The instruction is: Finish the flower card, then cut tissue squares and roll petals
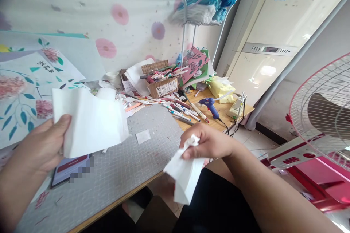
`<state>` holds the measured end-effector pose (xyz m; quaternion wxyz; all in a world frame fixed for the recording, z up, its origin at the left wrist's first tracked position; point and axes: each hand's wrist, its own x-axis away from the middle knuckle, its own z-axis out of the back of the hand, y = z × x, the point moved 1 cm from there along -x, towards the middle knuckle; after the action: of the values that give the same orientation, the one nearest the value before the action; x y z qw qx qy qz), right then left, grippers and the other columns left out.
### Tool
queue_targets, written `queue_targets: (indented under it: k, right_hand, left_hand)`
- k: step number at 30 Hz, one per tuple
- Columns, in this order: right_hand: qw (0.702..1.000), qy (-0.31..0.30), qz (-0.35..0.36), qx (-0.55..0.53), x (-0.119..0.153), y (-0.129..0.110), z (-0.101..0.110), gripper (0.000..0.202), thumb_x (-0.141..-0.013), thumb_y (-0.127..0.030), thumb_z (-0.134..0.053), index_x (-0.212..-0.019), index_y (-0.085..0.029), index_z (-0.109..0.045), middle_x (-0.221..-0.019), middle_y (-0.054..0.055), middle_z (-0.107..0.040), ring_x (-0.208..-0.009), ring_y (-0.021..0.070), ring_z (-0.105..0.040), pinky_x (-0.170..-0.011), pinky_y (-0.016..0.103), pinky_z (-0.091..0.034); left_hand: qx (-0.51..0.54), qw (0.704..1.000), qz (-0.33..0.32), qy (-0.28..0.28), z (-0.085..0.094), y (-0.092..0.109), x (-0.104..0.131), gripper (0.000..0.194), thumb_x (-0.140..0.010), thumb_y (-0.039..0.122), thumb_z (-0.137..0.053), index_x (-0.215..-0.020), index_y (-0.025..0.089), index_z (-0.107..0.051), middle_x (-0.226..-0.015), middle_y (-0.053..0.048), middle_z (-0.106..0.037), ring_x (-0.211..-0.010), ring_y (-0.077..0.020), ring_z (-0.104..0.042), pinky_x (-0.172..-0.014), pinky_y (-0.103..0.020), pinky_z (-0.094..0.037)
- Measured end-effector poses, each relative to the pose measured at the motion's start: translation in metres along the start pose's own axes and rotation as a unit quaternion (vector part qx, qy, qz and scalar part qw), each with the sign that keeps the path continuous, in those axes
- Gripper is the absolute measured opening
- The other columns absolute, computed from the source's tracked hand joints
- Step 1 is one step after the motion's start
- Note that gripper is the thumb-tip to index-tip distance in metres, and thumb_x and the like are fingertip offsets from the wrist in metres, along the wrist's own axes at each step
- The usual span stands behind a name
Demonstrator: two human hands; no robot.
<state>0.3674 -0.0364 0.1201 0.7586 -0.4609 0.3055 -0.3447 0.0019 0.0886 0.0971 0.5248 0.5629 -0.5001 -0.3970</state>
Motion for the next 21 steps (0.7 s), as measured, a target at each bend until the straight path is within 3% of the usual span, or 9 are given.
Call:
queue_targets:
  k: [4, 7, 10, 13, 15, 18, 20, 21]
  right_hand:
    - [0.998, 0.048, -0.039, -0.027, 0.007, 0.013, 0.018, 0.041, -0.075, -0.052, -0.073, -0.065, -0.015, -0.059, -0.058, -0.002, -0.048, -0.053, 0.0101, -0.044, -0.050, 0.024, -0.036]
    - [0.998, 0.021, -0.057, -0.006, -0.002, 0.014, 0.013, 0.039, -0.076, -0.051, -0.071, -0.068, -0.015, -0.058, -0.060, -0.003, -0.049, -0.054, 0.0094, -0.044, -0.050, 0.023, -0.036]
    - [0.991, 0.033, -0.116, 0.060, -0.025, 0.017, 0.005, 0.032, -0.080, -0.044, -0.068, -0.074, -0.014, -0.058, -0.063, -0.002, -0.053, -0.056, 0.0094, -0.048, -0.052, 0.022, -0.039]
    - [0.956, 0.096, -0.175, 0.216, -0.057, 0.027, 0.004, 0.025, -0.081, -0.039, -0.067, -0.084, -0.015, -0.064, -0.076, 0.003, -0.065, -0.069, 0.0155, -0.060, -0.064, 0.026, -0.047]
    - [0.914, 0.170, -0.187, 0.316, -0.078, 0.035, 0.005, 0.028, -0.079, -0.034, -0.070, -0.101, -0.017, -0.066, -0.092, 0.008, -0.068, -0.089, 0.0237, -0.063, -0.084, 0.038, -0.048]
    - [0.882, 0.238, -0.100, 0.394, -0.099, 0.040, -0.008, 0.052, -0.076, -0.034, -0.075, -0.123, -0.019, -0.059, -0.125, 0.015, -0.058, -0.122, 0.0327, -0.049, -0.106, 0.051, -0.032]
    - [0.896, 0.184, -0.013, 0.403, -0.108, 0.040, -0.030, 0.052, -0.077, -0.039, -0.075, -0.122, -0.016, -0.061, -0.128, 0.016, -0.057, -0.122, 0.0314, -0.049, -0.106, 0.048, -0.035]
    - [0.914, 0.123, 0.011, 0.387, -0.111, 0.041, -0.043, 0.047, -0.079, -0.040, -0.073, -0.117, -0.015, -0.065, -0.121, 0.016, -0.060, -0.116, 0.0294, -0.054, -0.103, 0.045, -0.039]
  left_hand:
    - [0.013, 0.997, 0.037, -0.062, -0.009, -0.007, 0.013, 0.028, -0.078, 0.033, -0.075, -0.103, 0.023, -0.068, -0.076, 0.000, -0.074, -0.058, -0.0188, -0.068, -0.050, -0.025, -0.059]
    - [0.028, 0.995, 0.051, -0.086, -0.013, -0.008, 0.019, 0.043, -0.069, 0.039, -0.083, -0.105, 0.022, -0.068, -0.076, -0.001, -0.075, -0.056, -0.0194, -0.068, -0.049, -0.025, -0.060]
    - [0.050, 0.992, 0.057, -0.101, -0.015, -0.007, 0.022, 0.048, -0.060, 0.044, -0.088, -0.098, 0.020, -0.070, -0.075, -0.001, -0.075, -0.053, -0.0188, -0.067, -0.049, -0.025, -0.060]
    - [0.078, 0.985, 0.070, -0.139, -0.015, -0.006, 0.025, 0.053, -0.055, 0.044, -0.090, -0.099, 0.020, -0.071, -0.078, -0.003, -0.077, -0.057, -0.0216, -0.070, -0.053, -0.028, -0.062]
    - [0.089, 0.980, 0.069, -0.163, -0.014, -0.005, 0.029, 0.059, -0.055, 0.042, -0.090, -0.105, 0.020, -0.070, -0.085, -0.005, -0.077, -0.066, -0.0257, -0.072, -0.059, -0.031, -0.064]
    - [0.091, 0.981, 0.054, -0.161, -0.011, -0.003, 0.034, 0.068, -0.053, 0.036, -0.091, -0.115, 0.024, -0.067, -0.094, -0.006, -0.077, -0.082, -0.0315, -0.073, -0.069, -0.034, -0.064]
    - [0.095, 0.984, 0.041, -0.147, -0.010, -0.001, 0.039, 0.070, -0.055, 0.033, -0.090, -0.120, 0.026, -0.065, -0.096, -0.005, -0.077, -0.089, -0.0336, -0.072, -0.073, -0.036, -0.064]
    - [0.099, 0.985, 0.032, -0.137, -0.010, 0.000, 0.041, 0.069, -0.057, 0.031, -0.089, -0.122, 0.027, -0.064, -0.097, -0.004, -0.077, -0.091, -0.0341, -0.072, -0.074, -0.037, -0.064]
